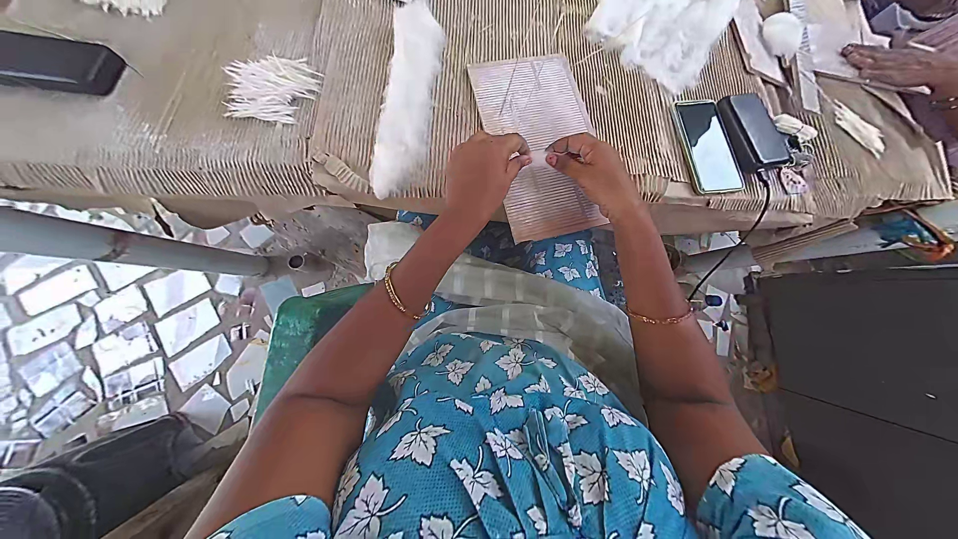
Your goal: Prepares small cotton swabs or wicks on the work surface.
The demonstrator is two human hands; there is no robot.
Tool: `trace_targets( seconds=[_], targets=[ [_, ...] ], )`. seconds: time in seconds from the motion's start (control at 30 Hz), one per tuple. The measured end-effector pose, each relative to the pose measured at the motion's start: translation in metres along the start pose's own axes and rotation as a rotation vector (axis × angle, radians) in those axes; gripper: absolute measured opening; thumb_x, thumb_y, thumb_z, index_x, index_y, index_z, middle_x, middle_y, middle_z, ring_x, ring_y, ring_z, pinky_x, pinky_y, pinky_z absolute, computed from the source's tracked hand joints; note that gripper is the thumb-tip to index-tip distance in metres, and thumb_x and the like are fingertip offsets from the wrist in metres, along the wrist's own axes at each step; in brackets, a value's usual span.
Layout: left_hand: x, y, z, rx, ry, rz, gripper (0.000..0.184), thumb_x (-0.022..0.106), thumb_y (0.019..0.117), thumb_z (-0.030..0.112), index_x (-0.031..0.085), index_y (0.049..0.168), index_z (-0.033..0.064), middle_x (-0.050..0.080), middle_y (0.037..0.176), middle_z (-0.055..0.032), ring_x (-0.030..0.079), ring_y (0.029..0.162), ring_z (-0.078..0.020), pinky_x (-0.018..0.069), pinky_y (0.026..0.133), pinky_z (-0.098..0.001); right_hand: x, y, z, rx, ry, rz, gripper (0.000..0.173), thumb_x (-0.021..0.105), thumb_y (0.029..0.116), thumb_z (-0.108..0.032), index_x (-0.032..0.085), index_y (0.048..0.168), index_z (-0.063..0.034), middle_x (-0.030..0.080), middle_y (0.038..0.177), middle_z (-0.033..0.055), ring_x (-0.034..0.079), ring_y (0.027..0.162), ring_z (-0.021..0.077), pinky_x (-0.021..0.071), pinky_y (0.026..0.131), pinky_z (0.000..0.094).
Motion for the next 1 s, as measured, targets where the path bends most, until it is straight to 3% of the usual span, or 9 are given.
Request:
trace_targets(
  seconds=[0.13,0.27,0.37,0.57,0.7,0.77,0.83,0.93,1.0],
  targets=[
    [-0.005,0.0,0.0,-0.004,0.014,0.045,0.022,0.06,0.1051,0.023,0.075,0.111,0.0073,0.075,0.103,-0.0151,0.067,0.107,-0.0375,0.0493,0.091,-0.0541,0.003,-0.001,-0.007,-0.004,0.011,-0.034,0.031,0.067,0.0996,-0.025,0.069,0.127,-0.0095,0.06,0.132,0.0139,0.061,0.111,0.0186,0.0505,0.093,0.0345],
    [-0.011,-0.001,-0.001,0.002,0.031,0.066,0.024,0.059,0.1054,0.023,0.075,0.111,0.0068,0.075,0.104,-0.0162,0.068,0.108,-0.0377,0.0487,0.093,-0.0547,0.008,-0.003,-0.012,-0.033,-0.061,0.062,0.025,0.07,0.0975,-0.024,0.074,0.112,-0.0038,0.064,0.119,0.0165,0.061,0.107,0.0233,0.0485,0.093,0.0398],
    [-0.021,-0.003,-0.01,-0.009,0.063,0.074,0.025,0.058,0.1056,0.023,0.074,0.112,0.0054,0.074,0.105,-0.0176,0.067,0.109,-0.0386,0.048,0.095,-0.0557,0.007,-0.003,-0.012,-0.002,-0.102,0.085,0.022,0.068,0.0989,-0.024,0.074,0.109,-0.0045,0.064,0.117,0.0155,0.06,0.103,0.0225,0.0477,0.09,0.0394],
    [-0.063,-0.018,-0.057,-0.151,0.258,0.097,0.025,0.057,0.1055,0.02,0.073,0.117,0.0042,0.073,0.111,-0.0236,0.065,0.114,-0.0456,0.0442,0.099,-0.0641,-0.001,-0.003,-0.007,0.064,-0.107,0.115,0.025,0.066,0.1005,-0.022,0.072,0.115,-0.0033,0.062,0.12,0.0174,0.06,0.099,0.0213,0.0491,0.088,0.0367],
    [-0.082,-0.021,-0.088,-0.211,0.295,-0.038,0.03,0.059,0.1049,0.016,0.069,0.133,0.0091,0.069,0.128,-0.0229,0.06,0.126,-0.0447,0.0337,0.11,-0.0658,0.001,-0.003,-0.008,0.051,-0.162,0.102,0.024,0.067,0.1001,-0.02,0.073,0.119,-0.0076,0.062,0.124,0.0186,0.062,0.102,0.0238,0.0501,0.089,0.0384],
    [-0.089,-0.02,-0.096,-0.208,0.239,-0.061,0.031,0.058,0.1049,0.016,0.068,0.134,0.0104,0.068,0.132,-0.0198,0.061,0.127,-0.0421,0.0366,0.11,-0.0647,0.001,-0.002,-0.007,0.046,-0.162,0.091,0.026,0.067,0.1002,-0.021,0.072,0.122,-0.0087,0.061,0.127,0.0192,0.063,0.103,0.0244,0.0511,0.09,0.0392],
    [-0.097,-0.02,-0.1,-0.247,0.166,-0.042,0.028,0.06,0.1044,0.019,0.069,0.128,0.0074,0.07,0.125,-0.0214,0.063,0.122,-0.0436,0.042,0.104,-0.0667,0.001,-0.001,-0.005,0.053,-0.154,0.083,0.027,0.067,0.1003,-0.021,0.071,0.124,-0.009,0.06,0.129,0.0197,0.063,0.103,0.025,0.0506,0.09,0.0409],
    [-0.112,-0.021,-0.099,-0.365,0.149,0.06,0.026,0.058,0.105,0.02,0.069,0.122,0.0038,0.07,0.119,-0.0245,0.064,0.116,-0.0451,0.043,0.099,-0.0679,-0.001,-0.002,-0.003,0.057,-0.119,0.075,0.027,0.067,0.1004,-0.021,0.07,0.124,-0.008,0.06,0.129,0.0193,0.062,0.103,0.0241,0.0505,0.09,0.0401],
    [-0.121,-0.02,-0.092,-0.368,0.128,0.156,0.028,0.051,0.1073,0.017,0.069,0.126,0.0064,0.07,0.122,-0.02,0.064,0.12,-0.0382,0.0437,0.102,-0.0622,-0.004,-0.002,-0.001,0.062,-0.078,0.069,0.028,0.066,0.1003,-0.021,0.07,0.125,-0.0084,0.06,0.129,0.0174,0.063,0.103,0.0221,0.0512,0.09,0.0391]
  ],
)
Point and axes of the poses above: each hand's wrist, its own y-axis towards the middle knuckle, its own x-axis out of the palm, z = x × y, the point moved 6 cm from there along y, towards the middle knuckle
